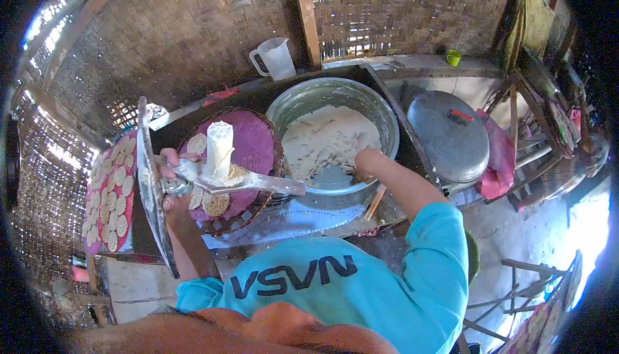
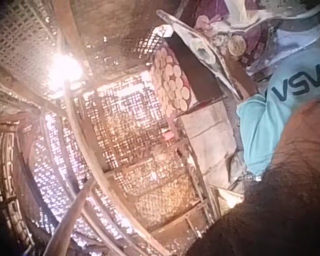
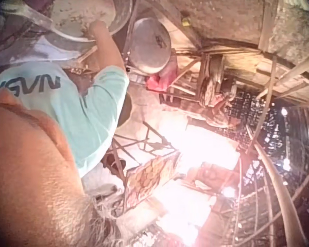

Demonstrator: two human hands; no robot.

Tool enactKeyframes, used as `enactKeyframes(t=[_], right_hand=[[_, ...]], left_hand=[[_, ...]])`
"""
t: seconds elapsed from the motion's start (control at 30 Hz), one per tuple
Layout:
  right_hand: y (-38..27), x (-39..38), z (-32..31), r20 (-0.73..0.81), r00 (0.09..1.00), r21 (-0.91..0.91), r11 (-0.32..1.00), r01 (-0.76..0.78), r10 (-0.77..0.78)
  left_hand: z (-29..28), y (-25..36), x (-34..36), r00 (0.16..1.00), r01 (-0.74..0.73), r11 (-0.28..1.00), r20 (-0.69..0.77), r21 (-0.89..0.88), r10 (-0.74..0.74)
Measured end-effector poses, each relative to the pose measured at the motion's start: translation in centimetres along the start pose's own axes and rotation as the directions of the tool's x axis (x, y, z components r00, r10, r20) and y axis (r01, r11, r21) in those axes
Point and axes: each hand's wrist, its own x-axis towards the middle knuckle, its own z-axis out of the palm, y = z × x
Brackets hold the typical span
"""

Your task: The person scoops dough into a metal cylinder tool, presses the dough through the tool using a wooden paddle to form circular patterns on a tray, and transfers the formed wafers onto a large drying rack.

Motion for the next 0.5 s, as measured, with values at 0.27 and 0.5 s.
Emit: enactKeyframes(t=[0.27, 0.5], right_hand=[[6.4, -2.4, -5.3, -0.136, 0.99, -0.216, 0.974, -0.074, 0.045], [8.1, 0.1, -4.2, -0.124, 0.992, -0.3, 0.954, 0.0, -0.038]], left_hand=[[-3.4, 1.2, -3.4, 0.98, -0.012, 0.993, -0.197, 0.121, 0.036], [-3.8, 2.3, -4.8, 0.899, 0.182, 0.979, -0.387, -0.088, -0.202]])
